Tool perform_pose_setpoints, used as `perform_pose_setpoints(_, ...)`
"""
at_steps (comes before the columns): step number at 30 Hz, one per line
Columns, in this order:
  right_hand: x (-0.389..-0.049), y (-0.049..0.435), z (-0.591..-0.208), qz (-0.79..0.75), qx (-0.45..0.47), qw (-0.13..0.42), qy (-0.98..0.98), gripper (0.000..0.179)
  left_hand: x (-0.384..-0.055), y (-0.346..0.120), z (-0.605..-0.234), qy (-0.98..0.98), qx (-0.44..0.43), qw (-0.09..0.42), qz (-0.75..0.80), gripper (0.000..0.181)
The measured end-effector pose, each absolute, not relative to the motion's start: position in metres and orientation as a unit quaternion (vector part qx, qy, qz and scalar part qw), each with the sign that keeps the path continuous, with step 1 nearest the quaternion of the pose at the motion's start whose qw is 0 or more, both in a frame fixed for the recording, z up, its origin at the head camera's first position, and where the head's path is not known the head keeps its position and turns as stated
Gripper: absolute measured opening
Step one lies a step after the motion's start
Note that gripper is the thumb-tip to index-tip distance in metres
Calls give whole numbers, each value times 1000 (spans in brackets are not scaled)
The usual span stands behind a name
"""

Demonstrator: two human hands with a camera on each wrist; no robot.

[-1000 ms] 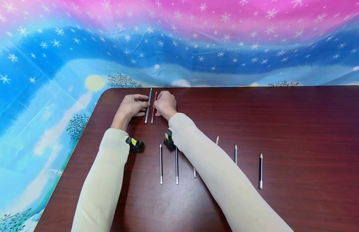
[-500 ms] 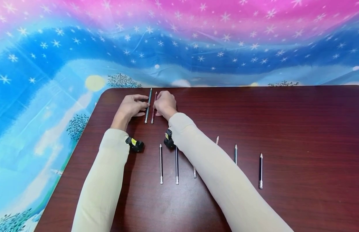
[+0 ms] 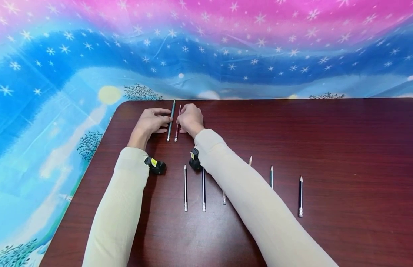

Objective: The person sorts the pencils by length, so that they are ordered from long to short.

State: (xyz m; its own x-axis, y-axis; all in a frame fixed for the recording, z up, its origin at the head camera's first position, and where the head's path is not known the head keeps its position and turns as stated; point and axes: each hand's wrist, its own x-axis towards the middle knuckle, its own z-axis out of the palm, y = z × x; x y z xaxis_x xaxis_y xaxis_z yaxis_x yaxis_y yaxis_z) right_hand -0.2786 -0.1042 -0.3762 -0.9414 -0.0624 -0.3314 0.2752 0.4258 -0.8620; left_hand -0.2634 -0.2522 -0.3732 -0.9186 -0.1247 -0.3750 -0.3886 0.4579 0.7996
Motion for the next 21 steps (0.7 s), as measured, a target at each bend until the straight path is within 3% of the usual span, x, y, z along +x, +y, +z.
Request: perform_pose_setpoints(21,-277,-97,-367,-579,66,190,790,21,-262,-252,-374,833,-164,125,514,42)
